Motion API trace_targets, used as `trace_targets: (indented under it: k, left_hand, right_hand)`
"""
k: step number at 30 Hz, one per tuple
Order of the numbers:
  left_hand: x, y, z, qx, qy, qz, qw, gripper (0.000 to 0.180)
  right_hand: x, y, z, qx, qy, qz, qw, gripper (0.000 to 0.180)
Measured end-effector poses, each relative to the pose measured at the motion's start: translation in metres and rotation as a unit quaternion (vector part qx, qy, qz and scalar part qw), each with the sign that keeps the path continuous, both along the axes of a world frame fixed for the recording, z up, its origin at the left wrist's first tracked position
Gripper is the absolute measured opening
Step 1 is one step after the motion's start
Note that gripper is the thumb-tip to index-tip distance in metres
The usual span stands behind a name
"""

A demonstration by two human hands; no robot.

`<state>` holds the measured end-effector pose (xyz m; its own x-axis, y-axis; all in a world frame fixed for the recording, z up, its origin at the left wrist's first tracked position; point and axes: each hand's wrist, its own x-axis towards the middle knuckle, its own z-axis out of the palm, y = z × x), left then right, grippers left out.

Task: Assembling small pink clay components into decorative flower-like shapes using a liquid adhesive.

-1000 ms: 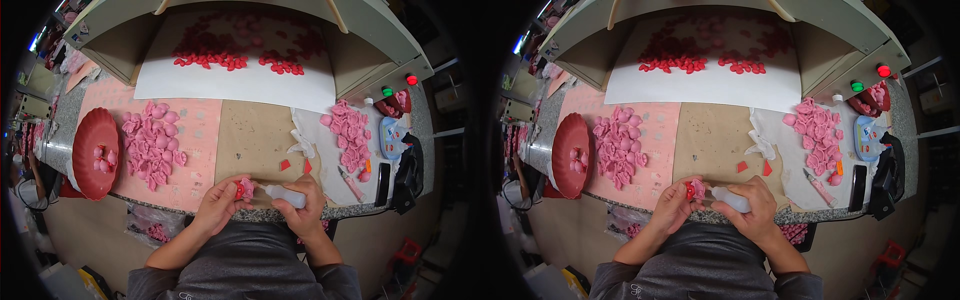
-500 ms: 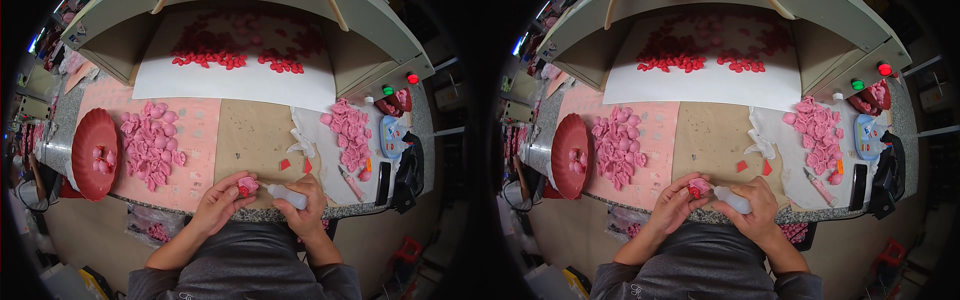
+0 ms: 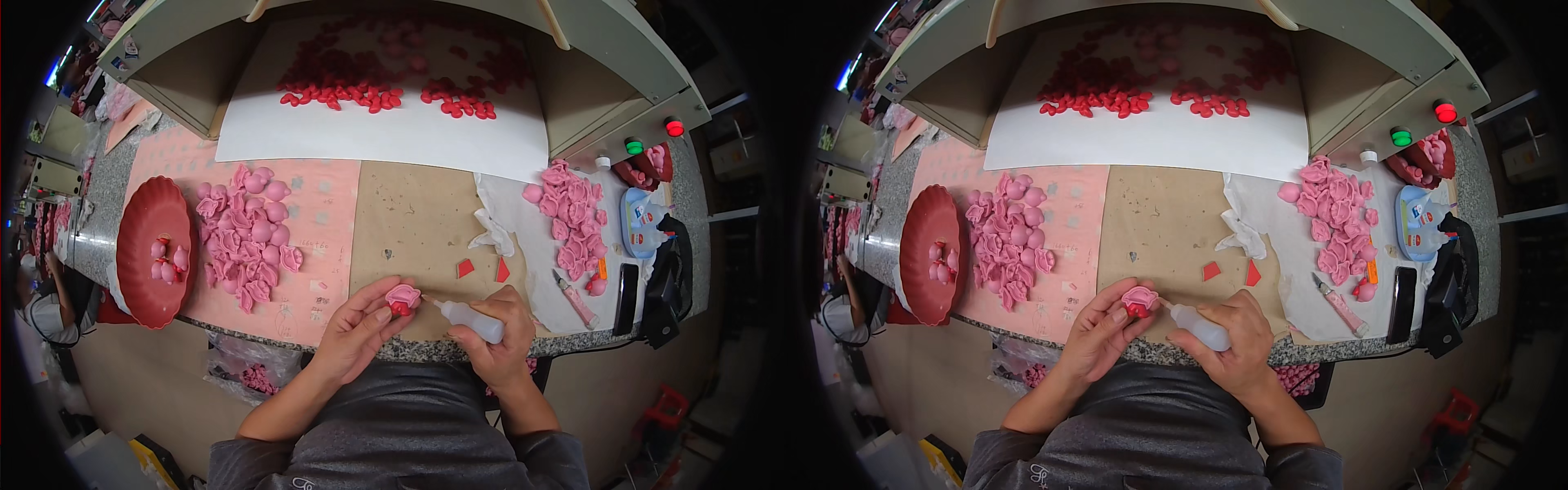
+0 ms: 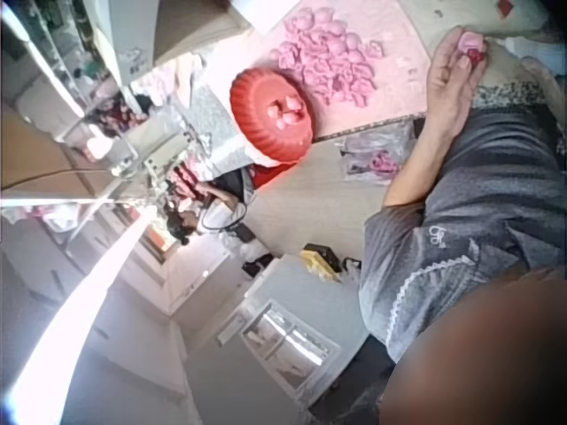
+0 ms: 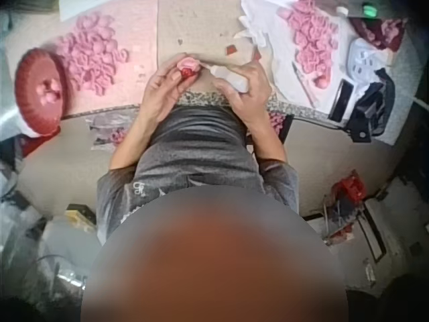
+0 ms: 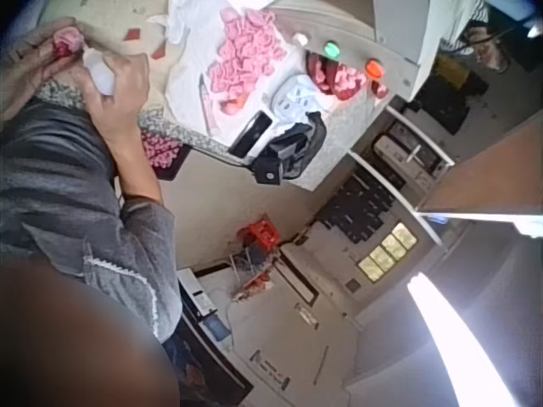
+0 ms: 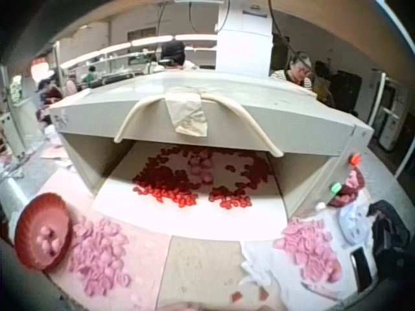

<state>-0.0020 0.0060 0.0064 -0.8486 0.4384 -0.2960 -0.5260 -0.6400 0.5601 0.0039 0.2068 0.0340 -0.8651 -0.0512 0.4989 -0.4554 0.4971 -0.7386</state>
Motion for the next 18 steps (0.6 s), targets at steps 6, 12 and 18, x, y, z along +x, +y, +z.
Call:
trace_targets:
  k: [6,12,18]
  left_hand:
    - [-0.0001,0.0005,-0.0002,0.009,-0.002,0.002,1.000,0.040]
    - [0.0003,0.0000,0.0001,0.002,-0.007,0.006,1.000,0.041]
    - [0.0001,-0.0007,-0.0006,0.002,-0.009,0.004,1.000,0.042]
  right_hand:
    - [0.0016,0.0012,0.0004,0.010,-0.009,-0.014,1.000,0.038]
    - [0.0012,0.0014,-0.0013,-0.006,0.000,-0.010,1.000,0.046]
    - [0.0024,0.0008,-0.0015,0.006,-0.014,-0.017,1.000,0.039]
